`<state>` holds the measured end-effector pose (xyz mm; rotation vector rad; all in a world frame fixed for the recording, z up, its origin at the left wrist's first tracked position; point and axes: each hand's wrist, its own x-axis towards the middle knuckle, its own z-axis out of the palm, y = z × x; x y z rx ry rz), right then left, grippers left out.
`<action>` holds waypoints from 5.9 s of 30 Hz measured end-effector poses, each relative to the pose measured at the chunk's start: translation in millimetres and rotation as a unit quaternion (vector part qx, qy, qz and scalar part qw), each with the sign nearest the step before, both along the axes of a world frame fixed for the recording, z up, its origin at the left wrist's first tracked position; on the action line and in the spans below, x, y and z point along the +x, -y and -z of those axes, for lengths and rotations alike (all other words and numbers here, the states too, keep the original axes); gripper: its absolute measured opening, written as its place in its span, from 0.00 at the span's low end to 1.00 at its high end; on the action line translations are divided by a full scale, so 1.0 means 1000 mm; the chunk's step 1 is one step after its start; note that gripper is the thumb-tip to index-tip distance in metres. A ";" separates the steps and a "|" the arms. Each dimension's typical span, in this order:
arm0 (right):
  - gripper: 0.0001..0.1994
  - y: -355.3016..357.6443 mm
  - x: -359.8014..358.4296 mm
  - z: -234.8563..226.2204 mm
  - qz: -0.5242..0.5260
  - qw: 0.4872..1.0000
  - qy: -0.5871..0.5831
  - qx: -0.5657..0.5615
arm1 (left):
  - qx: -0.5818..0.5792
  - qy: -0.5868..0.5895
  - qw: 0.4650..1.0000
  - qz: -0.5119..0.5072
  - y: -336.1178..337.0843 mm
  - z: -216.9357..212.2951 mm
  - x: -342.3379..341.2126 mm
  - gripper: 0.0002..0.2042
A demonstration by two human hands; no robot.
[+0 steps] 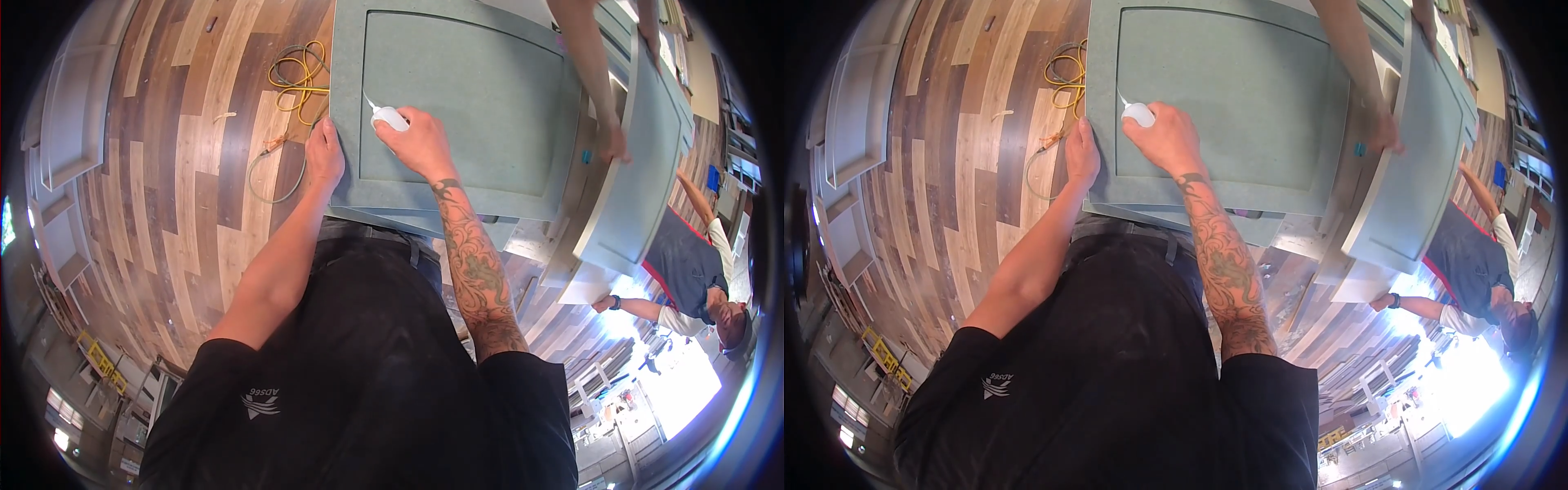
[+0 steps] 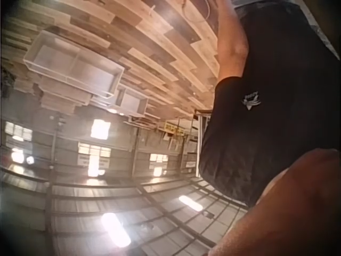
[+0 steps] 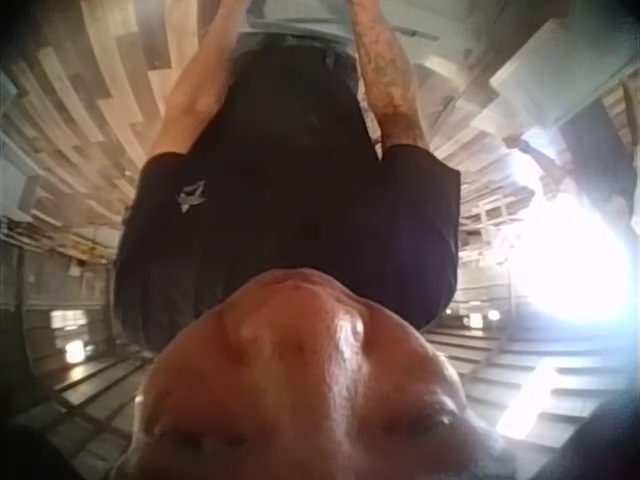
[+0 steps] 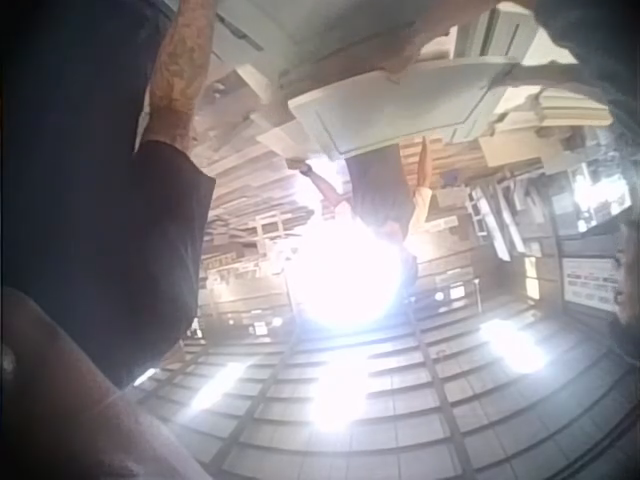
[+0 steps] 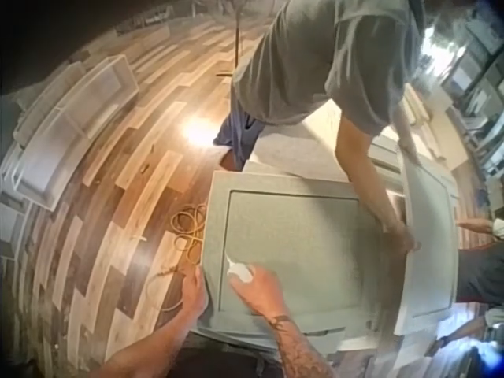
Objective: Applying sealant or glue to the joints of wooden cabinet doors and wiping away excess.
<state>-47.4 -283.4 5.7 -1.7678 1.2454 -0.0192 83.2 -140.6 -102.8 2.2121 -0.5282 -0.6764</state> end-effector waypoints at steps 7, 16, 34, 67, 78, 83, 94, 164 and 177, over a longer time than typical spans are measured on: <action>0.22 -0.003 -0.004 0.005 -0.005 1.000 -0.004 0.003 | 0.004 -0.019 1.000 0.004 0.006 -0.003 0.002 0.27; 0.22 -0.001 -0.001 0.008 -0.009 1.000 -0.002 0.029 | 0.008 -0.024 1.000 0.005 0.011 0.006 0.009 0.30; 0.21 -0.001 -0.001 0.012 -0.024 0.999 -0.016 0.036 | 0.005 -0.030 1.000 0.005 0.023 0.015 0.019 0.29; 0.22 -0.015 -0.009 0.021 -0.034 0.996 -0.045 0.064 | 0.032 -0.022 0.999 -0.010 0.028 0.033 0.027 0.28; 0.22 -0.021 -0.013 0.024 -0.044 0.995 -0.047 0.070 | 0.031 -0.023 0.999 -0.004 0.031 0.041 0.030 0.29; 0.22 -0.025 -0.015 0.026 -0.045 0.995 -0.048 0.072 | 0.037 -0.022 0.999 -0.009 0.032 0.042 0.029 0.29; 0.22 -0.027 -0.019 0.025 -0.060 0.995 -0.052 0.062 | 0.041 -0.013 0.999 0.004 0.033 0.046 0.030 0.28; 0.23 0.005 -0.060 0.004 -0.109 0.986 -0.038 0.117 | 0.004 -0.081 0.997 -0.016 0.025 0.048 0.034 0.25; 0.29 0.037 -0.209 0.070 0.246 0.945 0.215 -0.005 | -0.150 -0.217 0.960 -0.093 0.014 0.048 0.079 0.24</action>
